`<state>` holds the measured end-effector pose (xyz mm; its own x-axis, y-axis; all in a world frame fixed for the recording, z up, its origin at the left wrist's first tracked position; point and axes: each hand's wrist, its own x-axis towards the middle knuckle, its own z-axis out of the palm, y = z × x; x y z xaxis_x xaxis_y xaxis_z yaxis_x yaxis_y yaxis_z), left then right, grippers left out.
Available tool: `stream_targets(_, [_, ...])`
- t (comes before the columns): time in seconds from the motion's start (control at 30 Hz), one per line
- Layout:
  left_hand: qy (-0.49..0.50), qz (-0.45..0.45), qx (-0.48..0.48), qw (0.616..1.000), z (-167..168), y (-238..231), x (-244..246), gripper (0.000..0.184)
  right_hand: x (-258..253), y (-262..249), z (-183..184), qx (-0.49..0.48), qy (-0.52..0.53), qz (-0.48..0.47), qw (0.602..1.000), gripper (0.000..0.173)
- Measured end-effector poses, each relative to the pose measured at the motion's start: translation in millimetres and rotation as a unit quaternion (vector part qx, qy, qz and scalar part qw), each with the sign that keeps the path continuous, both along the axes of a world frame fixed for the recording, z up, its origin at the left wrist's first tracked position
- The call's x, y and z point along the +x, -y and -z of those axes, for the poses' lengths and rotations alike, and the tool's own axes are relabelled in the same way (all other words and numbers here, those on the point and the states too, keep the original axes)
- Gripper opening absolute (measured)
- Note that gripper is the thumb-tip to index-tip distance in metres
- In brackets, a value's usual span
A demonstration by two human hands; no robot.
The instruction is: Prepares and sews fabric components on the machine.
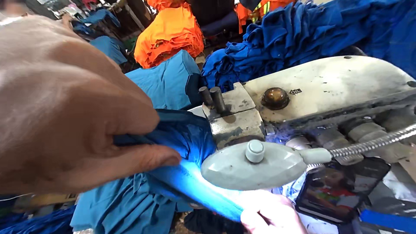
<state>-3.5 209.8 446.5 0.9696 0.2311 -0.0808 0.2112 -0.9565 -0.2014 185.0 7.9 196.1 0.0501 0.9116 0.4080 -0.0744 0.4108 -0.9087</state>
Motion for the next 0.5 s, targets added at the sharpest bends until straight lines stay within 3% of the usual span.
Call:
stream_targets(0.13, [0.068, 0.008, 0.006, 0.998, 35, 35, -21, 0.056, -14, 11, -5, -0.036, 0.059, -0.010, 0.998, 0.031])
stream_targets(0.27, [0.051, 0.036, 0.022, 0.998, 42, 61, -29, 0.053, -25, 14, -5, -0.075, 0.106, -0.023, 0.991, 0.030])
stream_targets(0.43, [0.088, 0.058, 0.052, 0.993, 30, 85, -41, 0.042, -23, 16, -9, 0.009, 0.147, -0.007, 0.989, 0.022])
stream_targets(0.5, [0.109, 0.043, -0.005, 0.993, 43, 105, -50, 0.041, -12, 25, -4, 0.027, 0.199, 0.025, 0.979, 0.021])
